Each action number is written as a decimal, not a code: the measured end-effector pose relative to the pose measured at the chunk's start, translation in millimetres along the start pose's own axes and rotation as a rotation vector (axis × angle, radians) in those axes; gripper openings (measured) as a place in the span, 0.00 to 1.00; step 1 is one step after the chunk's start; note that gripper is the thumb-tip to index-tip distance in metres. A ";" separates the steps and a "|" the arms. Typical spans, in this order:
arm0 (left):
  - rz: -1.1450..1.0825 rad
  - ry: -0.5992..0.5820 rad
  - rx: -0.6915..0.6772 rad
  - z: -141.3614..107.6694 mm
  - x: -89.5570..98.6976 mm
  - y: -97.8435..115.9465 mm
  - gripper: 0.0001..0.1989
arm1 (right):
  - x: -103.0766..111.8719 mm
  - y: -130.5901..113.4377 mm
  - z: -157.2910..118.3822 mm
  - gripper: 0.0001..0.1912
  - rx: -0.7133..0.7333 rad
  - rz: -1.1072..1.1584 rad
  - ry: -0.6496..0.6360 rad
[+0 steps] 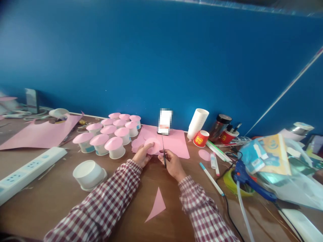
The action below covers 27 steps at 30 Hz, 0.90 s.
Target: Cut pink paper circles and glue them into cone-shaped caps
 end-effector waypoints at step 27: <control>-0.044 -0.005 -0.014 0.3 -0.7 -2.2 0.12 | -0.1 -8.1 -0.3 0.22 -0.066 -0.008 -0.055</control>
Point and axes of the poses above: each hand's wrist, its own z-axis towards the middle knuckle, its own x-axis out of the back of the hand, y = z × x, the point moved 5 cm from there along z, towards the middle knuckle, and after that the axes turned 8 degrees about -y, right-handed, at the moved point
